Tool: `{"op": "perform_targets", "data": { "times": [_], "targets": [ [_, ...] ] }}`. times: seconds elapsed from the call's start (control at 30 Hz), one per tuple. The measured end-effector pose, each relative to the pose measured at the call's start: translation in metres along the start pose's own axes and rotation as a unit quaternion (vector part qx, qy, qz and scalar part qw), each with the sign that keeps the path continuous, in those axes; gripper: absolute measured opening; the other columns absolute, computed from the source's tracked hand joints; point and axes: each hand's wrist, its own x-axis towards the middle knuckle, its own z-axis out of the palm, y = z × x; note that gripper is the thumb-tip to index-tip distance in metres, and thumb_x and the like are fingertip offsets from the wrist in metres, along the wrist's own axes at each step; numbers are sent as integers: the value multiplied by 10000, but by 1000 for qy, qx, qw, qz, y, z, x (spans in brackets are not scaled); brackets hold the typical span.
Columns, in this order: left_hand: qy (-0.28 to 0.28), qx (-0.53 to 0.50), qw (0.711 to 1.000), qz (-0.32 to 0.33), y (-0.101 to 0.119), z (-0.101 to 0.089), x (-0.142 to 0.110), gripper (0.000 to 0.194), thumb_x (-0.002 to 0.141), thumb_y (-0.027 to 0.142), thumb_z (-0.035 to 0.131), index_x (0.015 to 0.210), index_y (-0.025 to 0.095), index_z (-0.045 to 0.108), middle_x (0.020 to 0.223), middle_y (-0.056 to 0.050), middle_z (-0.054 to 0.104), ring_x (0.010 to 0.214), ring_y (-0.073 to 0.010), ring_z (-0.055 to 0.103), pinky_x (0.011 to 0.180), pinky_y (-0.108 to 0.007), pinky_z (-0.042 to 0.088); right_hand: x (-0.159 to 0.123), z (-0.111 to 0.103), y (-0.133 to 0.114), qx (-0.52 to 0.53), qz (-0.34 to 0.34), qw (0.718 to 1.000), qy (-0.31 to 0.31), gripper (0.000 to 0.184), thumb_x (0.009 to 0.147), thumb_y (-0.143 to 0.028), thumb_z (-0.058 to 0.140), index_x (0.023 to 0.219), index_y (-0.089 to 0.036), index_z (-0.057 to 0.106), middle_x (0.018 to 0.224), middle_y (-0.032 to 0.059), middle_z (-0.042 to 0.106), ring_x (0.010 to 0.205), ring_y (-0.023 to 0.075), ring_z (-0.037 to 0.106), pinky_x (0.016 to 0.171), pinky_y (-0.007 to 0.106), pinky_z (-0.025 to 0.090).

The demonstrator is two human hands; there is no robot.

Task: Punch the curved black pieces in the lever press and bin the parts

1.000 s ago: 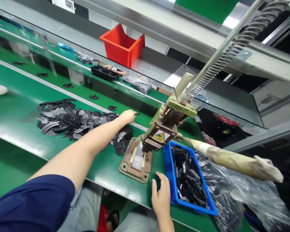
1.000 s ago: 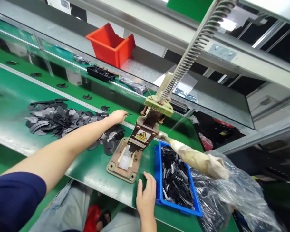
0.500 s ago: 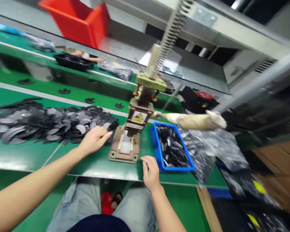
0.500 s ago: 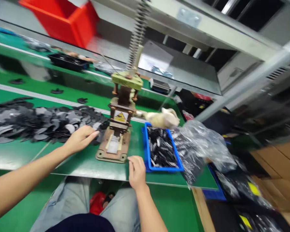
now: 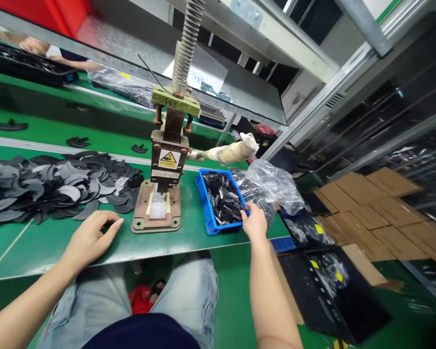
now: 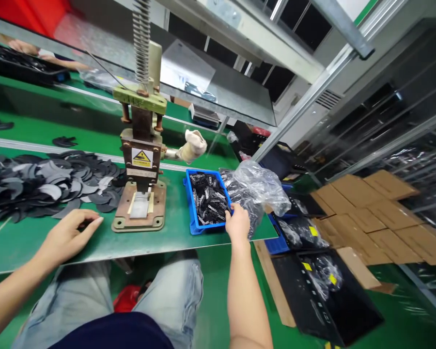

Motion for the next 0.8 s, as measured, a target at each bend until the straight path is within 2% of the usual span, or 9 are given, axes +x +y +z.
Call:
{"op": "perform_targets", "data": {
  "times": [0.13,0.23,0.33,0.47,0.63,0.73,0.8],
  "targets": [
    [1,3,1000,7,2,0,0,340,968,551,553,979,237,682,1078,-83,736,1038,-276,690,947,-400,544,14,1,3,-73,39,994,-68,260,943,-272,658,1197,-217,662,1164,90,722,1134,253,627,1007,410,508],
    [-5,6,1000,3,4,0,0,342,968,552,549,954,237,681,1062,-79,738,1026,-276,693,931,-395,542,22,7,-4,-108,58,986,-112,321,986,-381,657,1246,-193,644,1194,83,691,1132,231,641,1025,440,531],
    [-12,3,1000,2,6,0,0,344,968,551,553,950,232,680,1065,-79,737,1034,-274,689,945,-395,537,29,10,-8,-136,61,978,-149,378,998,-467,656,1246,-182,645,1219,78,670,1128,221,649,1033,468,554],
    [-18,-1,1000,0,7,-1,1,345,978,550,549,944,229,671,1068,-83,735,1044,-274,679,954,-401,529,34,10,-10,-162,53,970,-175,351,993,-471,667,1184,-176,663,1217,77,666,1132,219,645,1031,468,561],
    [-14,-6,1000,3,9,-1,1,332,970,547,546,935,241,669,1043,-61,747,1048,-279,684,951,-395,537,30,4,-12,-153,34,978,-140,278,987,-418,669,1134,-181,674,1193,73,661,1129,220,627,1019,453,546],
    [-14,-8,1000,2,9,-2,1,332,972,531,541,934,230,675,1052,-79,747,1043,-273,681,947,-391,535,27,-5,-15,-118,16,989,-92,152,971,-304,652,1072,-206,710,1087,84,687,1087,238,640,998,435,534],
    [-7,-13,1000,1,10,-3,2,326,977,519,543,934,225,676,1055,-86,743,1041,-266,678,947,-386,532,24,-12,-20,-80,-5,996,-50,164,971,-261,608,1072,-207,725,1059,110,699,1075,260,649,997,443,531]
  ]
}}
